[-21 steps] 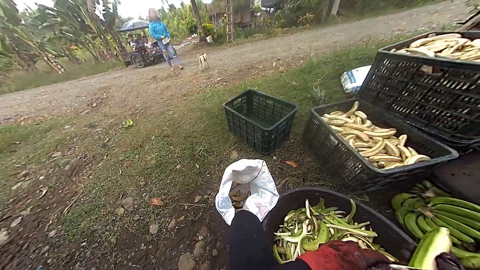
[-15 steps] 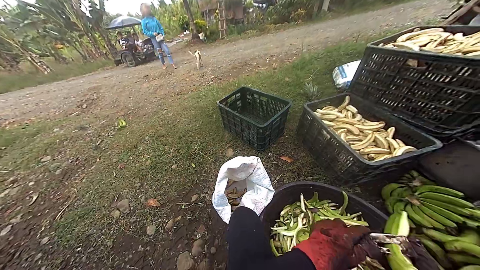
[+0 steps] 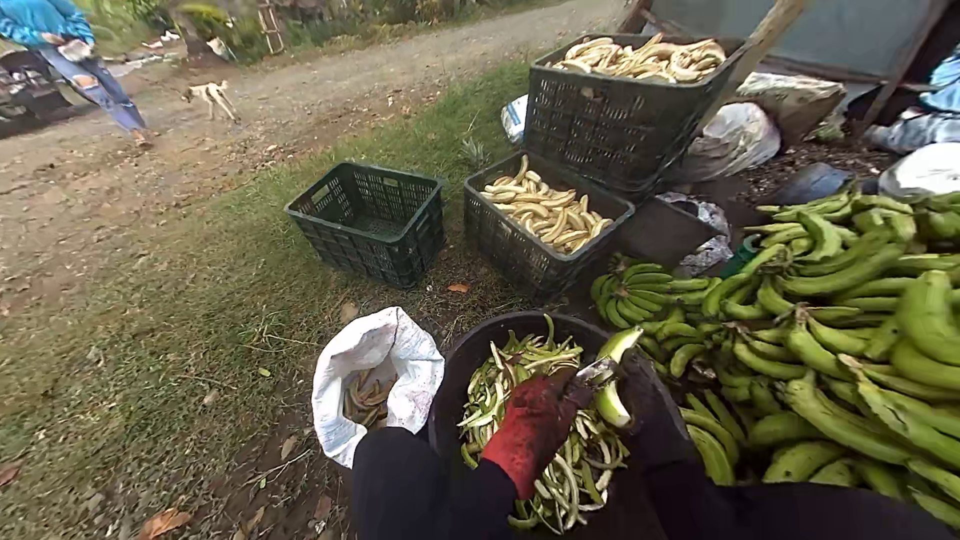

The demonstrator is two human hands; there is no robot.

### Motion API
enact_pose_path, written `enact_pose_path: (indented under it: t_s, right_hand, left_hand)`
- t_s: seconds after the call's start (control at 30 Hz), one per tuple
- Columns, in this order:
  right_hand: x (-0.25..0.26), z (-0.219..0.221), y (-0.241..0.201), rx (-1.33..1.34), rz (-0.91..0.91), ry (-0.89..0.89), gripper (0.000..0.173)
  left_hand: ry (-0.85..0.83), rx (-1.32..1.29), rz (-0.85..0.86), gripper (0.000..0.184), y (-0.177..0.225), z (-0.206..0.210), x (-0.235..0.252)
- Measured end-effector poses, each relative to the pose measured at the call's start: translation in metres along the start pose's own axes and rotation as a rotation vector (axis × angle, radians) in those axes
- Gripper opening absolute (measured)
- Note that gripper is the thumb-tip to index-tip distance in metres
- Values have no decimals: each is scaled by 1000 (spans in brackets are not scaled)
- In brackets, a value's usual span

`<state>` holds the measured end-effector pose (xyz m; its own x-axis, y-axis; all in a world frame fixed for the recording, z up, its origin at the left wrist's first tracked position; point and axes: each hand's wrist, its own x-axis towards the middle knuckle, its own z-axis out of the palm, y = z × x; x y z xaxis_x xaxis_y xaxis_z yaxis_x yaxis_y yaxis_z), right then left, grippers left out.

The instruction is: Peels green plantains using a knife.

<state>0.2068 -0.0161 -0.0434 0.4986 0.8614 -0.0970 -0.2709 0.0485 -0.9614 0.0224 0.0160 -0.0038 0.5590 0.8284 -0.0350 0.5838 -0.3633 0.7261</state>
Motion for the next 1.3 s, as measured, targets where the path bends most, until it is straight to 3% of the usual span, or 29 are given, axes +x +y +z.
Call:
enact_pose_path:
  t_s: [0.13,0.27,0.43,0.5,0.6,0.73,0.8,0.9,1.03,1.1,1.3]
  right_hand:
    - [20,22,-6,295,73,198,45]
    - [21,33,-9,165,-9,407,49]
    - [29,37,-9,101,-85,548,46]
    - [26,41,-11,-38,-76,567,45]
    - [6,50,-27,-315,38,415,49]
    - [-6,33,-1,-188,92,-169,45]
    - [-18,27,8,-97,259,-386,47]
    - [-37,24,-11,-138,465,-461,45]
    - [-24,-1,-4,-395,433,-715,53]
    - [-25,-6,-1,-461,424,-630,57]
    - [-2,10,-9,-157,141,121,44]
  left_hand:
    - [40,26,63,42,-1,9,-10]
    - [112,86,94,42,-4,13,-11]
    - [38,133,-39,46,5,5,-11]
    - [13,110,-72,46,5,2,-8]
    - [10,99,-121,45,-3,0,3]
    - [37,173,-153,45,-23,-5,24]
    - [44,195,-186,44,-30,-8,31]
    - [34,175,-209,43,-35,-5,36]
    - [118,81,-223,43,-42,0,37]
    - [142,56,-215,44,-47,0,34]
    - [101,113,114,42,-14,17,8]
